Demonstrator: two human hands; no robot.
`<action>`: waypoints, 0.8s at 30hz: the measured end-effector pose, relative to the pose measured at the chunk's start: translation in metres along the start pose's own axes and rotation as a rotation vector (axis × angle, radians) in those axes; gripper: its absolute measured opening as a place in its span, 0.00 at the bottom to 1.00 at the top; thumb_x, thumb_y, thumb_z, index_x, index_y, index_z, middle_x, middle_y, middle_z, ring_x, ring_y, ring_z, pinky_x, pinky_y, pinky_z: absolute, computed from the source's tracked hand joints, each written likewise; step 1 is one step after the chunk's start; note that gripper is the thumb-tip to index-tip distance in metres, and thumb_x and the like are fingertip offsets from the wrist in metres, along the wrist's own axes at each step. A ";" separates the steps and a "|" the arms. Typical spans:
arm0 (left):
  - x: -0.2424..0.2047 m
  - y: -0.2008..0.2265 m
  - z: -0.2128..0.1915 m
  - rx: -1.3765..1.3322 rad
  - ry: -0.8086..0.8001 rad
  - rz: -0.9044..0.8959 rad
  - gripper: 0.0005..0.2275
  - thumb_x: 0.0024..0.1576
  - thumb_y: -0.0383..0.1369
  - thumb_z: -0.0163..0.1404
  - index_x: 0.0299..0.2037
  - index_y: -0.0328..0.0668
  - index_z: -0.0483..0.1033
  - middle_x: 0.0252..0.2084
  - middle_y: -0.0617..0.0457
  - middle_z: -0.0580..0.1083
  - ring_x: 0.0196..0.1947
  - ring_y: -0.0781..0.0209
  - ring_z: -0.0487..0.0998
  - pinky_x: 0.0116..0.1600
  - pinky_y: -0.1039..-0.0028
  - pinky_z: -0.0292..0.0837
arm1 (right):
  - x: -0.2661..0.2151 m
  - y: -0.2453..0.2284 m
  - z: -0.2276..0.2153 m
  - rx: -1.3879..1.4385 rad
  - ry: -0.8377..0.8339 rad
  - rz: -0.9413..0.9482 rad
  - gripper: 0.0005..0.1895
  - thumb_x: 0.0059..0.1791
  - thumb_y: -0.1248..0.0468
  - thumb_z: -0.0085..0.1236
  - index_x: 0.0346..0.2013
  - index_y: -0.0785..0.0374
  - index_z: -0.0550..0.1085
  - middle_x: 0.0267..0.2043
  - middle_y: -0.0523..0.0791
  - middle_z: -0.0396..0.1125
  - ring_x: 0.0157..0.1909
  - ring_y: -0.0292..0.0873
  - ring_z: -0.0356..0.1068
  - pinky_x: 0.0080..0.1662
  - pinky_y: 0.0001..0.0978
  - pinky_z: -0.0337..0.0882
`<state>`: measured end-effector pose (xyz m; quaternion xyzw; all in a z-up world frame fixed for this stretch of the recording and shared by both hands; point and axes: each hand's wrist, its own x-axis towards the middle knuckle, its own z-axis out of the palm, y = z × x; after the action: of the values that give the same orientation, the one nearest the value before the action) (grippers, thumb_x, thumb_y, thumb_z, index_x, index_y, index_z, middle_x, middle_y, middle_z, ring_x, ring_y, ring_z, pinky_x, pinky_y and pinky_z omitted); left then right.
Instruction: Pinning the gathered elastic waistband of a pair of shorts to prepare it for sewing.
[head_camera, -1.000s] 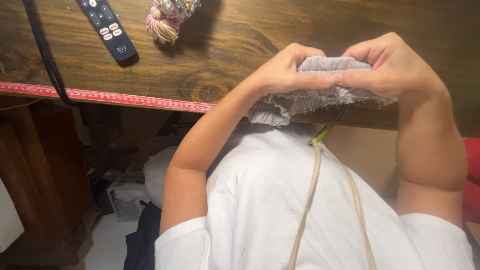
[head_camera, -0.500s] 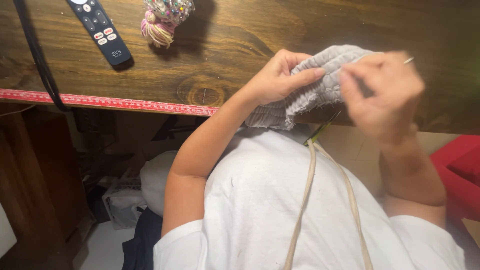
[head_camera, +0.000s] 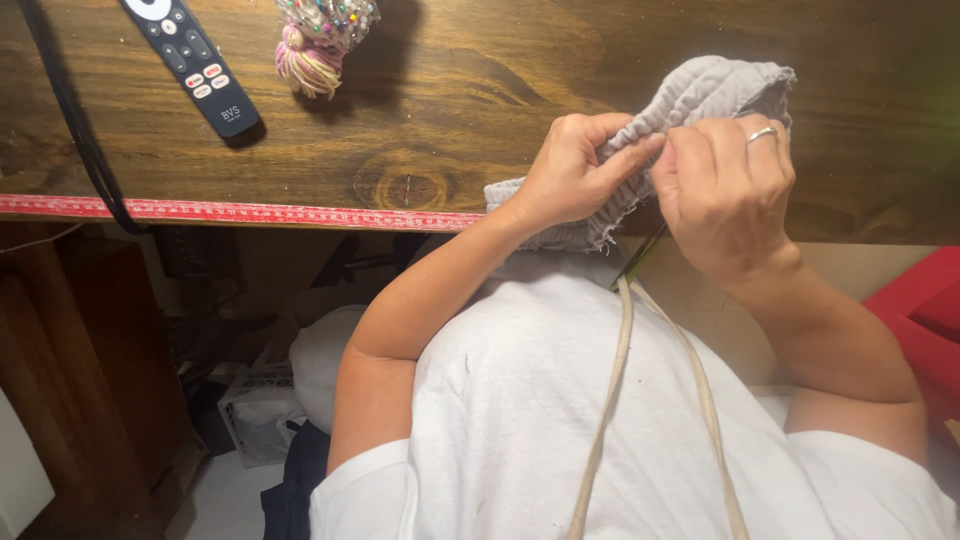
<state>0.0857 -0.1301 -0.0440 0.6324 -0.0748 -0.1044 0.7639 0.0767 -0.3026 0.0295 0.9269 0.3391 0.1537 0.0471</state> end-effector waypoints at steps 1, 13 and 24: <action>0.000 0.000 -0.001 -0.043 -0.001 -0.027 0.15 0.60 0.42 0.52 0.23 0.48 0.68 0.23 0.69 0.56 0.25 0.74 0.54 0.29 0.77 0.52 | 0.000 0.002 0.004 0.022 0.057 -0.019 0.12 0.57 0.72 0.57 0.29 0.62 0.70 0.30 0.47 0.61 0.33 0.50 0.58 0.41 0.40 0.65; -0.002 -0.012 -0.022 -0.331 -0.134 -0.137 0.10 0.61 0.41 0.54 0.37 0.44 0.81 0.32 0.64 0.78 0.31 0.77 0.75 0.37 0.85 0.72 | -0.042 0.023 -0.042 0.952 -0.296 0.381 0.06 0.52 0.79 0.59 0.34 0.68 0.78 0.36 0.49 0.73 0.38 0.42 0.70 0.48 0.33 0.69; -0.001 -0.017 -0.016 -0.279 -0.235 -0.138 0.09 0.62 0.42 0.53 0.40 0.47 0.77 0.32 0.67 0.73 0.31 0.78 0.70 0.36 0.85 0.67 | -0.003 0.009 -0.014 0.694 0.091 0.216 0.06 0.56 0.76 0.75 0.39 0.74 0.82 0.41 0.56 0.75 0.42 0.55 0.72 0.52 0.46 0.68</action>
<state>0.0873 -0.1172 -0.0639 0.5073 -0.1049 -0.2390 0.8213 0.0755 -0.3117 0.0434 0.9104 0.2728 0.0749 -0.3019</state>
